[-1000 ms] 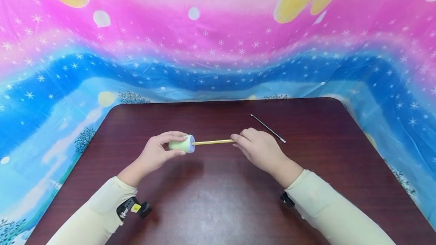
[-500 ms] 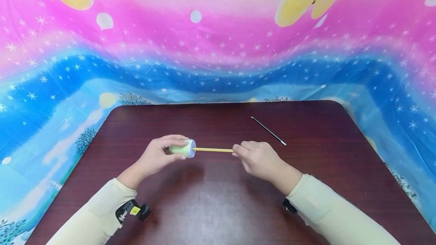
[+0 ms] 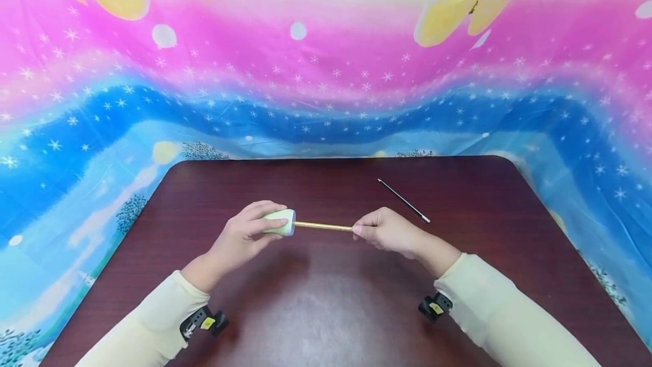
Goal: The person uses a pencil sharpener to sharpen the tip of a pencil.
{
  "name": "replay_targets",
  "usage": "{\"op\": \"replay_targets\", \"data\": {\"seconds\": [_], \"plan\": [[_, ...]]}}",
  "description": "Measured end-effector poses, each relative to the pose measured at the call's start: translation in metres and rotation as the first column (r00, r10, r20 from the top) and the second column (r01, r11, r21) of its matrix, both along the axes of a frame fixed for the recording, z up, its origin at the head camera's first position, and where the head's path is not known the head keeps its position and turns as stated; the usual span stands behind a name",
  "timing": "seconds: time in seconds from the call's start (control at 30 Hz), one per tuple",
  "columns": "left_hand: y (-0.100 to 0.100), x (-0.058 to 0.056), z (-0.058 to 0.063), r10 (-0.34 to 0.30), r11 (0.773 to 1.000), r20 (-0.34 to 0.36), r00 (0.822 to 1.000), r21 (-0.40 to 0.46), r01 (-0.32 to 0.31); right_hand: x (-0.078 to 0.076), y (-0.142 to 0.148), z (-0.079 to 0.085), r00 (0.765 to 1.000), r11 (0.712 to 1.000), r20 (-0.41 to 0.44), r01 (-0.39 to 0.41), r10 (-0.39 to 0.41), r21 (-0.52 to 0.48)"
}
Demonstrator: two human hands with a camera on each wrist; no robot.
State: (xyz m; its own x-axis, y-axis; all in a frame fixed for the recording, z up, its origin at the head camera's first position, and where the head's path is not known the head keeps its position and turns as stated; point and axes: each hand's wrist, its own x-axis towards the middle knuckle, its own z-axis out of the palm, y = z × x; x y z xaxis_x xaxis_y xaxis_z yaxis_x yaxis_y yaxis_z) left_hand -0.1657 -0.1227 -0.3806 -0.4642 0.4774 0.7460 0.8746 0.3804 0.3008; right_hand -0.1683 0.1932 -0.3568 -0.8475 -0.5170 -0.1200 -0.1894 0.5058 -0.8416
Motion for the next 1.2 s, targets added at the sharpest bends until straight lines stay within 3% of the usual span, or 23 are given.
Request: {"op": "replay_targets", "data": {"seconds": [0.07,0.13,0.17,0.2,0.23,0.3,0.37,0.43,0.5,0.53,0.6,0.67,0.7,0.77,0.8,0.87,0.93,1.0,1.03,1.07,1.1,1.13,1.2], "plan": [[0.000,0.001,0.000,0.014,1.000,0.018,1.000,-0.009,-0.014,0.000,0.000,-0.002,1.000,1.000,0.013,0.003,-0.003,-0.006],[0.001,0.002,0.001,0.029,1.000,0.115,0.993,0.002,-0.030,0.001,-0.001,-0.006,0.981,0.997,-0.193,0.014,0.000,0.071],[0.000,0.003,0.002,0.040,0.999,0.179,0.983,0.013,-0.043,0.001,0.000,-0.009,0.943,0.992,-0.333,0.033,0.009,0.121],[0.000,0.003,0.002,0.053,0.998,0.250,0.967,0.024,-0.061,0.002,0.000,-0.011,0.877,0.985,-0.479,0.062,0.024,0.162],[0.000,0.004,0.003,0.063,0.996,0.322,0.945,0.036,-0.079,0.002,0.000,-0.014,0.786,0.977,-0.617,0.094,0.044,0.189],[-0.002,0.005,0.004,0.068,0.992,0.463,0.884,0.063,-0.110,0.002,0.002,-0.020,0.553,0.966,-0.829,0.159,0.083,0.203],[-0.004,0.005,0.005,0.060,0.989,0.569,0.820,0.080,-0.127,0.000,0.002,-0.025,0.313,0.969,-0.942,0.173,0.118,0.179],[-0.005,0.005,0.006,0.034,0.987,0.650,0.759,0.096,-0.127,-0.003,0.001,-0.028,0.118,0.978,-0.984,0.147,0.134,0.150],[-0.006,0.004,0.005,0.012,0.988,0.698,0.716,0.100,-0.114,-0.006,-0.001,-0.030,-0.012,0.984,-0.992,0.122,0.129,0.126],[-0.007,0.004,0.005,0.001,0.989,0.712,0.702,0.103,-0.105,-0.007,-0.002,-0.030,-0.056,0.987,-0.991,0.111,0.123,0.116],[-0.007,0.003,0.005,-0.014,0.990,0.731,0.682,0.107,-0.095,-0.008,-0.003,-0.030,-0.096,0.990,-0.989,0.096,0.113,0.104],[-0.007,0.004,0.006,-0.015,0.990,0.731,0.682,0.105,-0.091,-0.006,-0.005,-0.029,-0.083,0.992,-0.991,0.085,0.105,0.098],[-0.007,0.004,0.006,-0.013,0.991,0.726,0.688,0.103,-0.090,-0.005,-0.005,-0.029,-0.054,0.992,-0.993,0.081,0.104,0.099],[-0.007,0.005,0.007,-0.006,0.991,0.703,0.712,0.099,-0.089,-0.002,-0.005,-0.028,0.041,0.991,-0.994,0.077,0.104,0.107],[-0.006,0.006,0.008,0.002,0.991,0.683,0.730,0.095,-0.092,0.000,-0.005,-0.028,0.102,0.992,-0.990,0.071,0.101,0.109],[-0.005,0.007,0.009,0.025,0.992,0.626,0.780,0.080,-0.096,0.005,-0.005,-0.025,0.268,0.991,-0.959,0.065,0.094,0.115],[-0.004,0.007,0.010,0.038,0.994,0.538,0.842,0.063,-0.085,0.008,-0.006,-0.021,0.485,0.992,-0.871,0.052,0.073,0.112],[-0.002,0.006,0.009,0.052,0.997,0.414,0.909,0.035,-0.073,0.010,-0.006,-0.015,0.716,0.995,-0.697,0.043,0.036,0.095],[-0.001,0.006,0.009,0.052,0.998,0.350,0.935,0.023,-0.064,0.010,-0.005,-0.011,0.818,0.996,-0.575,0.043,0.010,0.080],[-0.001,0.006,0.009,0.049,0.998,0.286,0.957,0.011,-0.054,0.010,-0.005,-0.008,0.896,0.997,-0.444,0.046,-0.014,0.062],[0.000,0.005,0.008,0.044,0.999,0.231,0.972,0.000,-0.045,0.009,-0.004,-0.005,0.943,0.997,-0.331,0.057,-0.036,0.052],[0.000,0.005,0.007,0.041,0.999,0.190,0.981,-0.008,-0.040,0.008,-0.004,-0.002,0.968,0.996,-0.247,0.065,-0.050,0.055],[0.001,0.004,0.007,0.039,0.999,0.159,0.987,-0.007,-0.038,0.006,-0.002,0.000,0.985,0.996,-0.161,0.068,-0.056,0.065]]}}
